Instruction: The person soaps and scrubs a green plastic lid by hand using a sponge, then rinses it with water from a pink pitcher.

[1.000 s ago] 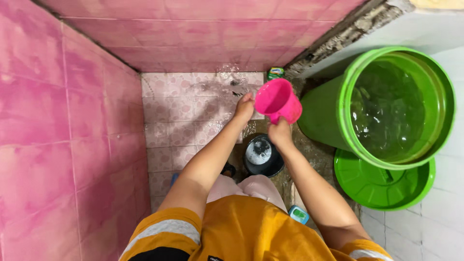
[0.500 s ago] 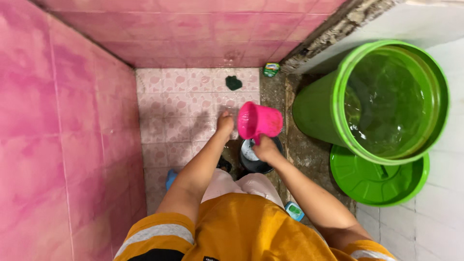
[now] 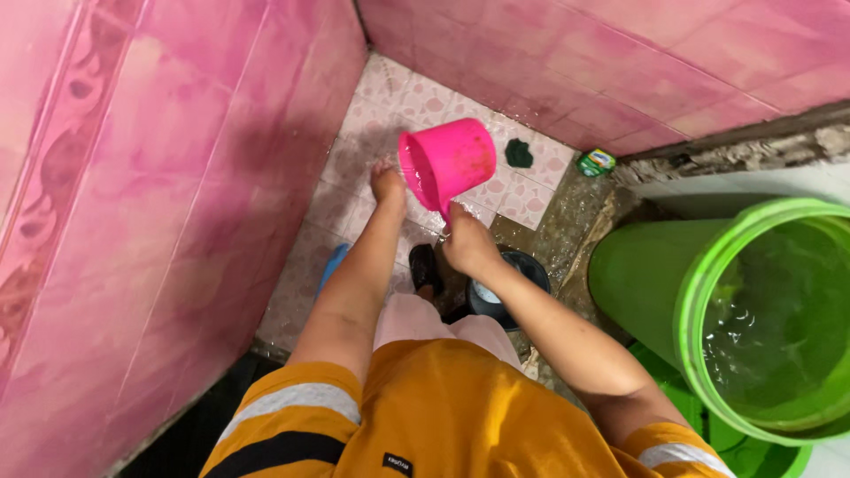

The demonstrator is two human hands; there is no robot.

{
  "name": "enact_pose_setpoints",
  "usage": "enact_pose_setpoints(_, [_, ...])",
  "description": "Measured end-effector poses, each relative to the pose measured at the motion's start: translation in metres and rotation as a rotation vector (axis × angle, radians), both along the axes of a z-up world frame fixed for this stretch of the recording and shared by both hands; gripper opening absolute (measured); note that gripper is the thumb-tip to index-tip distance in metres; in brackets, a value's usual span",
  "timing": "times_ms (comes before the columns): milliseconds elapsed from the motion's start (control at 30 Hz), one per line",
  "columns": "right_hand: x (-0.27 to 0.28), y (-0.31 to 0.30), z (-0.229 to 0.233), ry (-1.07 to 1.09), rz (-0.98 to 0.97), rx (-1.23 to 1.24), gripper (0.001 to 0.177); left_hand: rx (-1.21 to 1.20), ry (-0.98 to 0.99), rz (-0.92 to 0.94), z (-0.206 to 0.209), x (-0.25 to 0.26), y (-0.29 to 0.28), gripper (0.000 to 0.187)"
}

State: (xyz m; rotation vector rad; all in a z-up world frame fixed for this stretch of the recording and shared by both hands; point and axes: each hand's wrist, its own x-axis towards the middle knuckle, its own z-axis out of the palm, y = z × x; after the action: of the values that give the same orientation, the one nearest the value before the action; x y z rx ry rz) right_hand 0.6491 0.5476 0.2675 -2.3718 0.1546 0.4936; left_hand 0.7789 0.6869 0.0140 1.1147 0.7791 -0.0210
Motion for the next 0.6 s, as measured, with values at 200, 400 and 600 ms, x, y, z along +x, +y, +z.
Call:
enact_pose_setpoints(200, [-0.012,-0.02,0.008,-0.03,-0.048,-0.018,0.051,0.161,0.267,-0.203,0.0,-0.017,-0.051,0.029])
enact_pose_setpoints(400, [-0.071,-0.07,0.01,-0.107,-0.251,-0.122,0.056,0.106,0.202,-0.436,0.008,-0.059,-0.163,0.031])
enact_pose_setpoints(600, [-0.138,-0.124,0.032,-0.182,-0.448,-0.361,0.081,-0.438,0.072,-0.707,0.041,-0.143,-0.294,0.034])
